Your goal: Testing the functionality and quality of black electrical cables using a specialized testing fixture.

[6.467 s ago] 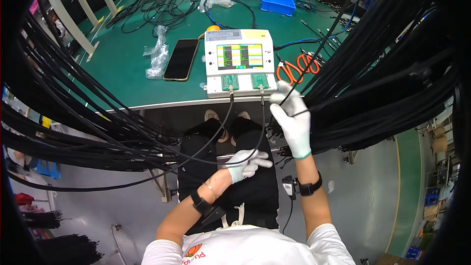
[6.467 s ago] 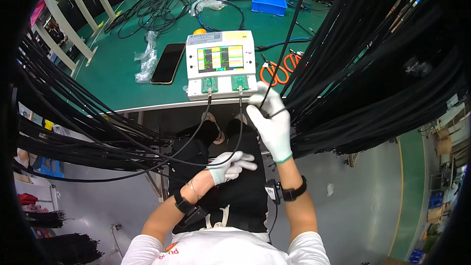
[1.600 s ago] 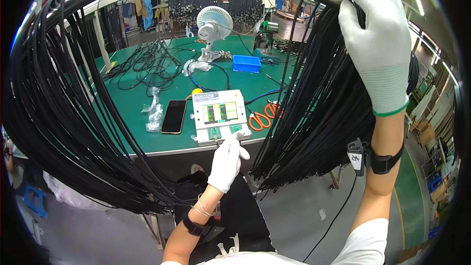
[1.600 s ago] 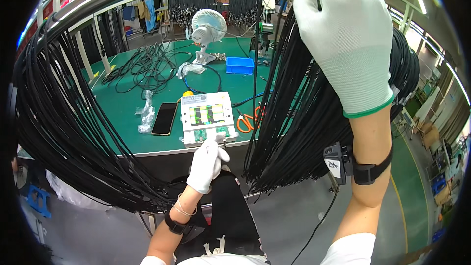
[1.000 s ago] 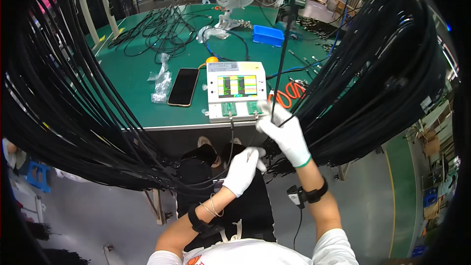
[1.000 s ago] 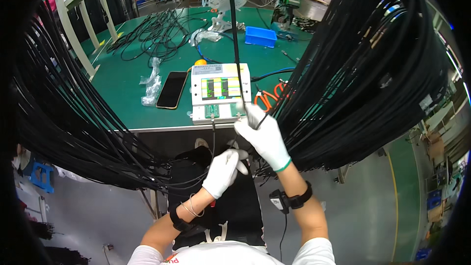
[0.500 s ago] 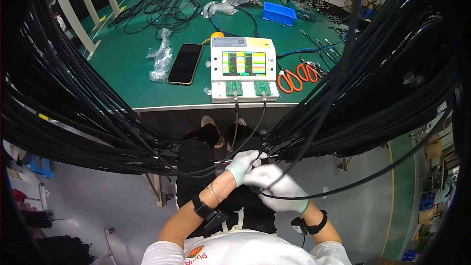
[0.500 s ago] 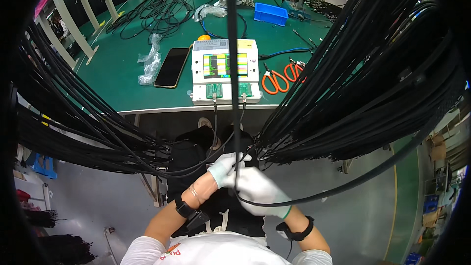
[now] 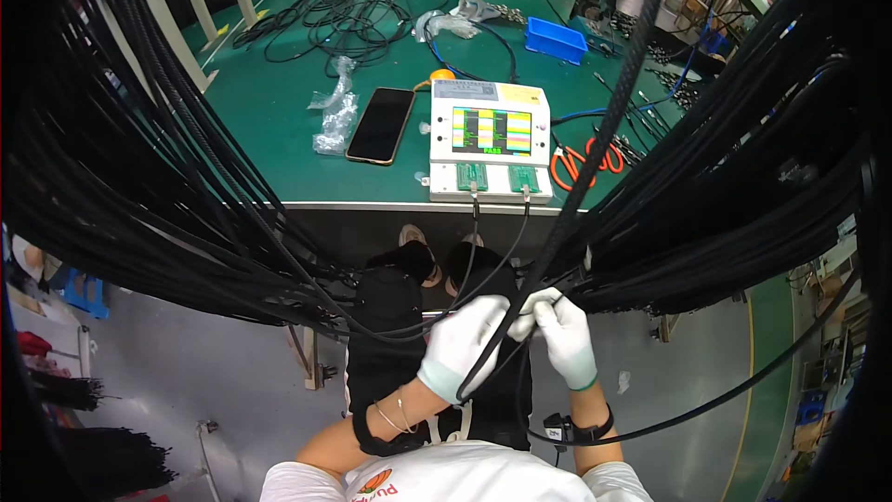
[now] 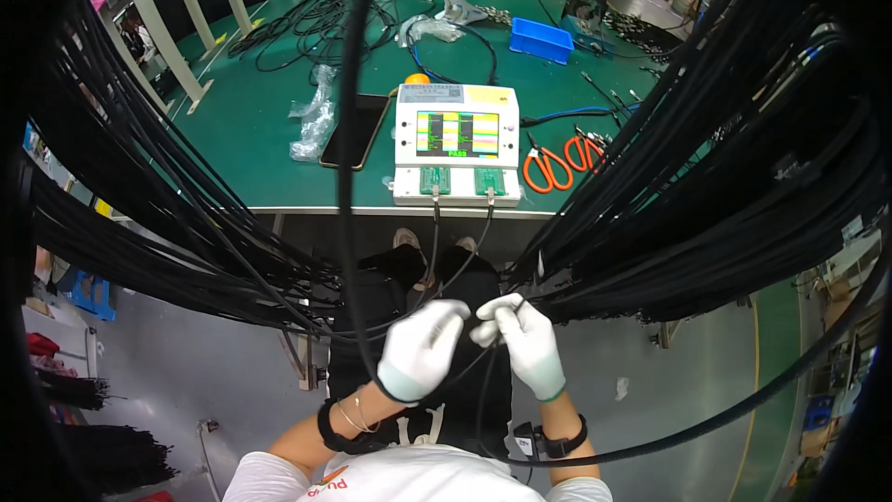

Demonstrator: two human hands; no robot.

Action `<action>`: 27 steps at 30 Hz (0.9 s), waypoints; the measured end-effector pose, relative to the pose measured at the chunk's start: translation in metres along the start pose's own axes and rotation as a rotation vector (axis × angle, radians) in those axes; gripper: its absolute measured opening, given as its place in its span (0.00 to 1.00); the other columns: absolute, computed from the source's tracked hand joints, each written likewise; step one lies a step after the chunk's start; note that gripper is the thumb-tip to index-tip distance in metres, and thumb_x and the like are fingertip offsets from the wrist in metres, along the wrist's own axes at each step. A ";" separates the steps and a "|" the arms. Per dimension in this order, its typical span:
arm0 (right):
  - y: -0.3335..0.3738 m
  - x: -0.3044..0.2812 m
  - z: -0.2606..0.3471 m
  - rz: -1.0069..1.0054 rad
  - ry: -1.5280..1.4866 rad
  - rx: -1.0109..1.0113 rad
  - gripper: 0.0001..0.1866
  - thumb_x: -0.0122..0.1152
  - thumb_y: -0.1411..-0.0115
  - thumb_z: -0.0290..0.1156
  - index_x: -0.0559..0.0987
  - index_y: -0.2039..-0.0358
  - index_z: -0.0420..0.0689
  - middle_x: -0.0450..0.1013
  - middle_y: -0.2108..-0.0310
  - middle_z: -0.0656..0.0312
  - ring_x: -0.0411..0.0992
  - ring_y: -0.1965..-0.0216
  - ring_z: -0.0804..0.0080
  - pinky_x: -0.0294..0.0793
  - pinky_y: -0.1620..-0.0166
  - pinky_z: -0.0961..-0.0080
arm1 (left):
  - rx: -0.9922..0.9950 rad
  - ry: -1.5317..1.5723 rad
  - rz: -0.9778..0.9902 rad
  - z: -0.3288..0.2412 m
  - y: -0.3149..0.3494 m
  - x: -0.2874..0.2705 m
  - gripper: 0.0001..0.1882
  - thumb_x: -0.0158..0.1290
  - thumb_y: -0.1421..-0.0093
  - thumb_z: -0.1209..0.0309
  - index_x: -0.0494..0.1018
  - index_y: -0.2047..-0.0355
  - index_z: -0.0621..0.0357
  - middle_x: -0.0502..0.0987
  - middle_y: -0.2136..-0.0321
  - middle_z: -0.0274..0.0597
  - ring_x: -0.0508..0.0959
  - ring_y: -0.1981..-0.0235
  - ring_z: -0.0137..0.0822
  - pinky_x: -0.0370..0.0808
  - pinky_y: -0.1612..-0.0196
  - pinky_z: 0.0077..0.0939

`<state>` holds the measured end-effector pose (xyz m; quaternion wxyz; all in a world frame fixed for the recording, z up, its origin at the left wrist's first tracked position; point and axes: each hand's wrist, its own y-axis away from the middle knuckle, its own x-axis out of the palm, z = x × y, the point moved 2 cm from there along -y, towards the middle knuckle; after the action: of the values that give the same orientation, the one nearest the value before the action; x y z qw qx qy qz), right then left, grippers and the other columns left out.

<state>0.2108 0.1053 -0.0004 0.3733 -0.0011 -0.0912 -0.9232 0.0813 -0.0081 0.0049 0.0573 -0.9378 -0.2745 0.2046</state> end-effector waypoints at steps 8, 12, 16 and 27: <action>-0.085 -0.002 0.031 -0.332 0.071 -0.080 0.13 0.52 0.33 0.34 0.80 0.67 0.39 0.61 0.85 0.76 0.55 0.84 0.92 0.51 0.80 0.85 | -0.372 0.537 -0.068 0.046 -0.116 -0.020 0.12 0.54 0.36 0.67 0.79 0.67 0.65 0.73 0.83 0.31 0.67 0.82 0.22 0.65 0.77 0.23; -0.113 0.007 0.034 -0.187 -0.021 -0.101 0.13 0.54 0.34 0.34 0.81 0.70 0.40 0.60 0.86 0.76 0.54 0.85 0.91 0.50 0.81 0.85 | -0.414 0.702 -0.137 0.047 -0.128 -0.011 0.12 0.54 0.36 0.66 0.80 0.70 0.63 0.69 0.86 0.27 0.64 0.84 0.19 0.60 0.80 0.22; -0.104 0.011 0.036 -0.242 0.110 -0.173 0.13 0.54 0.34 0.34 0.81 0.71 0.39 0.64 0.87 0.74 0.59 0.86 0.87 0.56 0.81 0.82 | -0.319 0.555 -0.113 0.035 -0.112 -0.007 0.14 0.52 0.35 0.64 0.80 0.66 0.62 0.68 0.87 0.25 0.60 0.88 0.17 0.53 0.85 0.16; -0.043 0.042 -0.004 -0.166 0.678 -0.518 0.12 0.51 0.34 0.32 0.78 0.67 0.37 0.70 0.83 0.57 0.68 0.82 0.67 0.65 0.76 0.74 | -0.137 0.446 -0.167 0.032 -0.107 -0.008 0.15 0.51 0.34 0.65 0.77 0.59 0.66 0.78 0.76 0.35 0.70 0.82 0.22 0.65 0.77 0.16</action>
<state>0.1515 0.1056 -0.0082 0.2940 0.2159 0.2715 -0.8906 0.0092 0.0777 0.0018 0.0694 -0.9355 -0.3449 -0.0320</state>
